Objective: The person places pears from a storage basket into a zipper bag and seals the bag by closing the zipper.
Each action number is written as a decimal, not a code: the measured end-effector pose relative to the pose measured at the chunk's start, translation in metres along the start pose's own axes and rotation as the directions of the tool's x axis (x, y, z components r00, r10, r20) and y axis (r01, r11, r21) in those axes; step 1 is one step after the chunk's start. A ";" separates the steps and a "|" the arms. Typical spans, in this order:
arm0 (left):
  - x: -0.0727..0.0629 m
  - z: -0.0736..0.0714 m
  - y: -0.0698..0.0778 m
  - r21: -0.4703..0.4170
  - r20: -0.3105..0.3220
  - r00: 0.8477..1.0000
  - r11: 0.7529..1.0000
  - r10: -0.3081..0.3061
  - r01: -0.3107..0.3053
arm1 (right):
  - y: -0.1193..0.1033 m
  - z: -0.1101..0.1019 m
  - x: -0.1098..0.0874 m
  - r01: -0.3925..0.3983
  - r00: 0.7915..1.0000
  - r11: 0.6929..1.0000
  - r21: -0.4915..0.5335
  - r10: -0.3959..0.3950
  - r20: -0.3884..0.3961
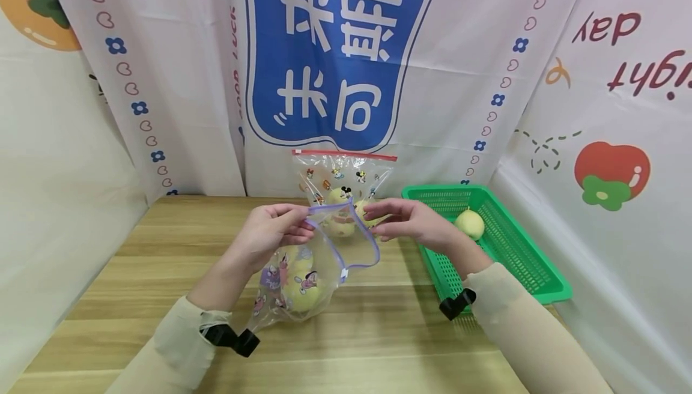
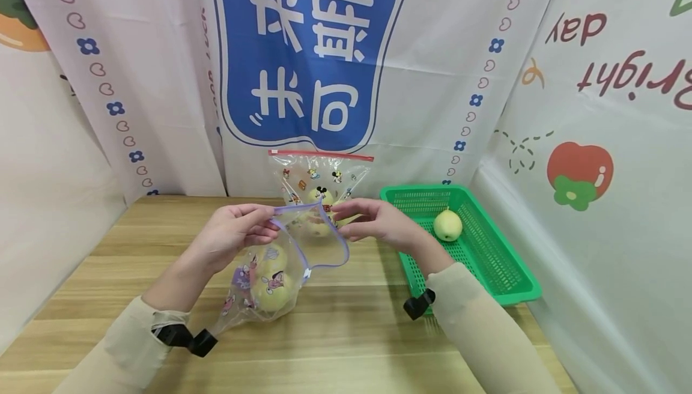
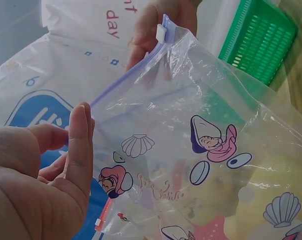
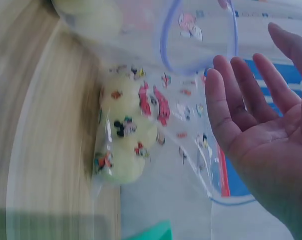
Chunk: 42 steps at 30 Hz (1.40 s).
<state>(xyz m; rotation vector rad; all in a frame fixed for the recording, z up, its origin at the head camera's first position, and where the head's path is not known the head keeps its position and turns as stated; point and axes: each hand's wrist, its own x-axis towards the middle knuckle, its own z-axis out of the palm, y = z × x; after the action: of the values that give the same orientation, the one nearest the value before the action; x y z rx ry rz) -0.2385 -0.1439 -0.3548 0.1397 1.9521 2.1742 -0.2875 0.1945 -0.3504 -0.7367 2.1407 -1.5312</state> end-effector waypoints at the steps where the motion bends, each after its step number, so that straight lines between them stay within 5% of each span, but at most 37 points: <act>1: 0.000 -0.001 0.000 -0.002 0.001 1.000 1.000 0.001 -0.001 | 0.002 -0.004 -0.002 -0.003 1.000 1.000 -0.002 0.003 -0.016; 12: -0.004 -0.008 -0.003 -0.010 -0.006 1.000 1.000 0.005 -0.005 | 0.032 -0.061 -0.013 -0.067 0.959 0.996 -0.055 0.049 -0.278; 24: -0.006 -0.012 -0.003 -0.029 -0.022 1.000 1.000 0.001 -0.002 | 0.060 -0.113 -0.022 -0.203 0.863 0.977 -0.068 0.145 -0.484; 33: -0.005 -0.014 -0.003 -0.027 -0.022 1.000 1.000 -0.007 0.006 | 0.079 -0.136 -0.030 -0.426 0.820 0.871 -0.246 0.256 -0.512; 42: -0.004 -0.015 -0.004 -0.019 -0.024 1.000 1.000 -0.017 0.016 | 0.108 -0.154 -0.034 -0.639 0.746 0.673 -0.373 0.423 -0.514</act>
<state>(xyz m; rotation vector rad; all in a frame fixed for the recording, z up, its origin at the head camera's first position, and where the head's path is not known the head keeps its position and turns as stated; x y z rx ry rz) -0.2377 -0.1593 -0.3598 0.0949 1.9382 2.1929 -0.3731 0.3570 -0.4032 0.1300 2.7855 -0.7915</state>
